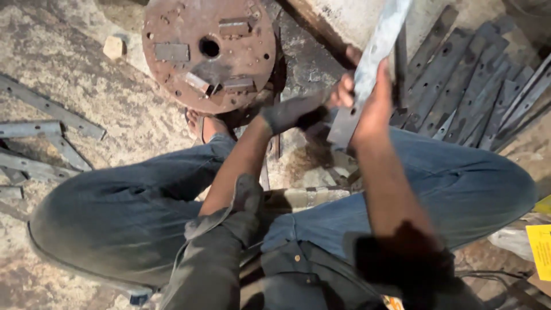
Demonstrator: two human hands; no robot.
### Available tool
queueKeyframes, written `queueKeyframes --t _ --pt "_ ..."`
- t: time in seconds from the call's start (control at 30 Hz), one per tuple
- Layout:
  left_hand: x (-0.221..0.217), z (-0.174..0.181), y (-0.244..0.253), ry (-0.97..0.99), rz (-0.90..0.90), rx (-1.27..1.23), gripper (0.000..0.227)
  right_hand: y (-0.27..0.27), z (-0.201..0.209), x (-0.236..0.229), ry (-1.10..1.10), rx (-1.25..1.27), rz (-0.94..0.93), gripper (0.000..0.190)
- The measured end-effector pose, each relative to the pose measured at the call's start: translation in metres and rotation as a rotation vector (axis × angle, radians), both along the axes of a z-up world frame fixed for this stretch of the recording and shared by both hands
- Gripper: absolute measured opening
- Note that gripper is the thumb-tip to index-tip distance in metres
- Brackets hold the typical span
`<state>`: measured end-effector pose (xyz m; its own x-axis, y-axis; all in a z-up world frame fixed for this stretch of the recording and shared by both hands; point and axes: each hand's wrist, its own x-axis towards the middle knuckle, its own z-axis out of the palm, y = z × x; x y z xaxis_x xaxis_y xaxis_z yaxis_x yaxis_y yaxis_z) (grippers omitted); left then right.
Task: Using a hammer to align or secure metal strips into slots on a circular metal base.
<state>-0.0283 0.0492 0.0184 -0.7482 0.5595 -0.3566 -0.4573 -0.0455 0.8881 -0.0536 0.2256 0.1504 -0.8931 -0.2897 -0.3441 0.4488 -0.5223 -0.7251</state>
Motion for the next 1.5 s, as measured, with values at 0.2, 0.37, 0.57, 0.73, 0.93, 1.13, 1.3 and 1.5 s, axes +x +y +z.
queueKeyframes --t 0.2,0.37,0.57,0.73,0.93,1.13,1.3,1.5 --pt "0.029 -0.06 -0.006 0.009 0.293 -1.019 0.066 -0.019 0.005 0.032 0.044 0.189 -0.081 0.076" --pt "0.032 -0.079 0.005 -0.029 0.338 -1.235 0.061 -0.018 -0.031 0.039 -0.1 0.125 -0.107 0.059" --pt "0.024 -0.106 0.007 0.038 0.296 -1.289 0.047 -0.043 -0.002 0.042 0.032 0.47 -0.044 0.033" --pt "0.033 -0.133 -0.011 0.163 0.348 -0.974 0.061 -0.036 -0.023 0.044 0.318 0.572 0.019 0.03" --pt "0.019 -0.024 0.021 -0.079 0.461 -0.402 0.053 -0.023 0.007 0.029 0.587 0.715 -0.044 0.023" --pt "0.002 -0.007 0.044 0.059 0.804 -0.221 0.049 0.004 -0.006 0.02 0.549 0.669 -0.143 0.015" --pt "-0.021 0.082 0.03 0.396 0.85 0.014 0.048 0.007 0.003 0.02 0.594 0.691 -0.165 0.015" --pt "-0.028 0.122 0.03 0.449 0.783 0.235 0.034 0.005 0.002 0.019 0.639 0.643 -0.16 0.016"
